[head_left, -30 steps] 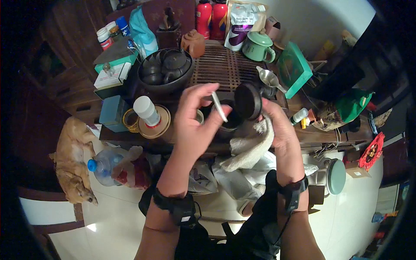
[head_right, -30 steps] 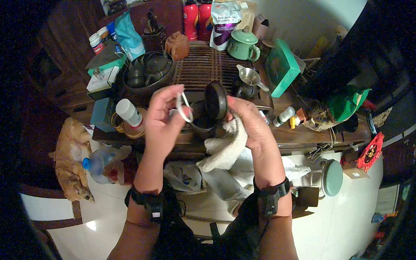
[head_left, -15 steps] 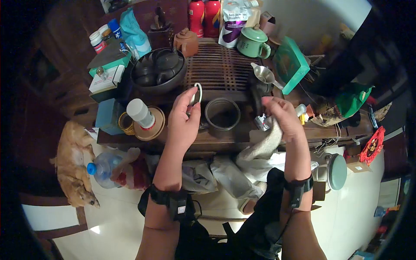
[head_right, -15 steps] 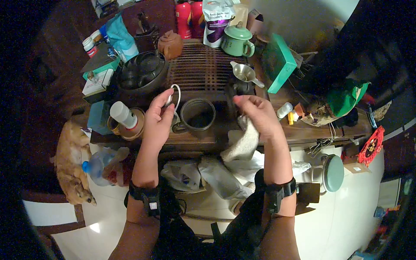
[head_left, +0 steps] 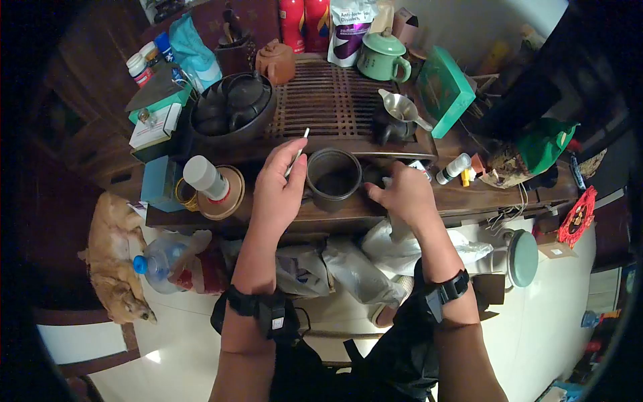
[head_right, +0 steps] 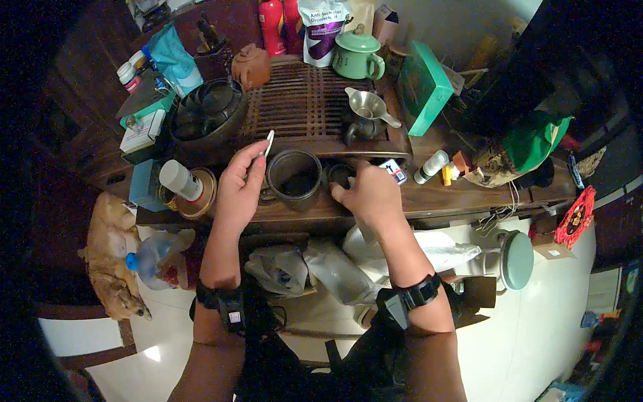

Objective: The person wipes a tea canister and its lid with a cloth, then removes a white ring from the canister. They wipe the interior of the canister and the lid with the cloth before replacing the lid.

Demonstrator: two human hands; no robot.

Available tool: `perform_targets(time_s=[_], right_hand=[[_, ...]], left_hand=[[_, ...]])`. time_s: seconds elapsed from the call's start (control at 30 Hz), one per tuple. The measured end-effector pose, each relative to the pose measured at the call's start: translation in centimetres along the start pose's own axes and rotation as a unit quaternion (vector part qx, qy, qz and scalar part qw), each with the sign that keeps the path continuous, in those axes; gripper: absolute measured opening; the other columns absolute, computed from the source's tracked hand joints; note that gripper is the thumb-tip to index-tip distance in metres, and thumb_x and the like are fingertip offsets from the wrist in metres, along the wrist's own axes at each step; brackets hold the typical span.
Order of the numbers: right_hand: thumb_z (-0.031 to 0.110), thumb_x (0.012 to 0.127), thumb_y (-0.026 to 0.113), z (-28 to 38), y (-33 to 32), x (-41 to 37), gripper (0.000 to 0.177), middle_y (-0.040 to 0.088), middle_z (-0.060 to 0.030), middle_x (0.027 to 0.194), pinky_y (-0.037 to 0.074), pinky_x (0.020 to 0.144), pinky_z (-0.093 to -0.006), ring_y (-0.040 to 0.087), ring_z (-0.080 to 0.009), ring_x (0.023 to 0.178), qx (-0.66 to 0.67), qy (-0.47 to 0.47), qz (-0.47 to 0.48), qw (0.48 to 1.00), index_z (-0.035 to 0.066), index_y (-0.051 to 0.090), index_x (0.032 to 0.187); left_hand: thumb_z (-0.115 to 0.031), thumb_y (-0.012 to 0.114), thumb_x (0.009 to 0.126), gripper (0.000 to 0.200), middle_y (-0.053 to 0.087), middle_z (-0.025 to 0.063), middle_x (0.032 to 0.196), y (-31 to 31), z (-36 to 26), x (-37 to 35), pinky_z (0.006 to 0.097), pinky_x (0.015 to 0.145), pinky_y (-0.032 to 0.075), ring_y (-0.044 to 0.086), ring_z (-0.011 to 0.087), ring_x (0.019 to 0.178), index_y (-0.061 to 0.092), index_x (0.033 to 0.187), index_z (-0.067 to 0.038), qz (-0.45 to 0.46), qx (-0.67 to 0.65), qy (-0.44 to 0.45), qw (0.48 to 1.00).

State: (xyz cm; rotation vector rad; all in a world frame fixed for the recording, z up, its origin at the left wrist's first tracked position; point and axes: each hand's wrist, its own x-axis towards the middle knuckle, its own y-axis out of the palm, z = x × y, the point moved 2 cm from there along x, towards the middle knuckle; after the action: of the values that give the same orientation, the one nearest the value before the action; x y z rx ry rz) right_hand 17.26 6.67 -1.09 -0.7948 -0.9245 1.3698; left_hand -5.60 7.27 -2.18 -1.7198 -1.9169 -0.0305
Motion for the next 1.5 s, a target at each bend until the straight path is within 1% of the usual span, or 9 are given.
perform_targets(time_s=[0.63, 0.83, 0.93, 1.0, 1.1, 1.23, 1.27, 1.37, 1.5], right_hand=[[0.039, 0.074, 0.075, -0.4, 2.8, 0.7, 0.054, 0.066, -0.0195, 0.074, 0.052, 0.065, -0.0435, 0.066, -0.0359, 0.075, -0.082, -0.006, 0.005, 0.997, -0.003, 0.060, 0.105], [0.040, 0.080, 0.071, -0.3, 0.8, 0.6, 0.044, 0.065, -0.0188, 0.071, 0.050, 0.066, -0.0438, 0.065, -0.0365, 0.073, 0.004, -0.002, -0.028, 1.000, 0.002, 0.064, 0.102], [0.038, 0.080, 0.071, -0.4, 0.7, 0.5, 0.040, 0.066, -0.0195, 0.073, 0.050, 0.066, -0.0439, 0.065, -0.0369, 0.072, 0.023, -0.038, -0.067, 0.997, 0.002, 0.066, 0.097], [0.038, 0.081, 0.071, -0.4, 0.4, 0.4, 0.040, 0.066, -0.0197, 0.074, 0.050, 0.066, -0.0425, 0.065, -0.0366, 0.073, 0.039, -0.040, -0.069, 0.996, 0.002, 0.066, 0.097], [0.037, 0.081, 0.071, -0.5, -0.4, 0.3, 0.040, 0.066, -0.0199, 0.074, 0.050, 0.065, -0.0400, 0.066, -0.0345, 0.072, 0.058, -0.029, -0.057, 0.996, 0.001, 0.066, 0.097], [0.037, 0.083, 0.070, -0.5, -1.5, 0.6, 0.040, 0.065, -0.0190, 0.071, 0.049, 0.063, -0.0368, 0.066, -0.0303, 0.066, 0.106, -0.020, -0.034, 0.994, 0.000, 0.067, 0.097], [0.037, 0.085, 0.068, -0.9, -1.1, 0.9, 0.039, 0.064, -0.0152, 0.067, 0.048, 0.061, -0.0340, 0.062, -0.0223, 0.061, 0.109, -0.047, -0.064, 0.991, -0.002, 0.067, 0.094], [0.037, 0.088, 0.066, -0.2, -2.7, 0.7, 0.040, 0.064, -0.0095, 0.069, 0.046, 0.061, -0.0299, 0.057, -0.0139, 0.063, 0.198, 0.046, 0.021, 0.979, -0.003, 0.067, 0.093], [0.039, 0.090, 0.064, -1.2, -2.4, 1.2, 0.041, 0.061, -0.0034, 0.072, 0.044, 0.060, -0.0259, 0.051, -0.0083, 0.067, 0.227, 0.009, 0.000, 0.974, -0.001, 0.066, 0.093]], left_hand=[[-0.017, 0.051, 0.097, 0.031, 0.057, 0.0125, 0.126, 0.3, -1.0, -0.3, 0.0343, 0.101, 0.038, 0.051, 0.0264, 0.119, 0.056, 0.124, -0.004, 0.013, 0.033, 0.096, 0.995], [-0.028, 0.041, 0.101, 0.043, 0.046, 0.0161, 0.139, 0.1, -0.7, 0.7, 0.0335, 0.109, 0.027, 0.041, 0.0261, 0.130, 0.046, 0.136, -0.003, 0.040, -0.085, 0.073, 0.993], [-0.037, 0.033, 0.103, 0.051, 0.035, 0.0203, 0.146, 1.0, 0.8, 1.2, 0.0351, 0.113, 0.020, 0.031, 0.0292, 0.138, 0.039, 0.140, -0.003, 0.026, -0.292, -0.034, 0.956], [-0.040, 0.030, 0.103, 0.054, 0.028, 0.0225, 0.149, 1.0, 1.1, 1.1, 0.0360, 0.114, 0.016, 0.024, 0.0312, 0.140, 0.036, 0.142, -0.003, 0.021, -0.073, -0.076, 0.994], [-0.041, 0.032, 0.102, 0.054, 0.022, 0.0238, 0.148, 0.6, 0.5, 0.7, 0.0380, 0.112, 0.018, 0.020, 0.0330, 0.138, 0.038, 0.139, -0.003, 0.006, 0.043, -0.070, 0.997], [-0.035, 0.043, 0.100, 0.040, 0.048, 0.0199, 0.128, -0.9, 0.7, 0.6, 0.0373, 0.098, 0.038, 0.048, 0.0299, 0.117, 0.052, 0.123, -0.003, -0.026, 0.029, -0.032, 0.999], [-0.033, 0.046, 0.099, 0.037, 0.054, 0.0189, 0.123, -1.0, 0.6, 0.5, 0.0371, 0.095, 0.042, 0.054, 0.0291, 0.112, 0.056, 0.119, -0.003, -0.033, 0.024, -0.023, 0.999], [-0.029, 0.058, 0.093, 0.027, 0.060, 0.0117, 0.096, -1.3, -2.1, -0.4, 0.0367, 0.075, 0.047, 0.060, 0.0245, 0.084, 0.059, 0.100, -0.003, 0.011, 0.083, -0.042, 0.996], [-0.042, 0.072, 0.079, 0.044, 0.061, 0.0124, 0.089, -1.4, -2.9, -1.6, 0.0365, 0.068, 0.047, 0.060, 0.0273, 0.079, 0.060, 0.092, -0.002, 0.075, 0.188, -0.042, 0.978]])
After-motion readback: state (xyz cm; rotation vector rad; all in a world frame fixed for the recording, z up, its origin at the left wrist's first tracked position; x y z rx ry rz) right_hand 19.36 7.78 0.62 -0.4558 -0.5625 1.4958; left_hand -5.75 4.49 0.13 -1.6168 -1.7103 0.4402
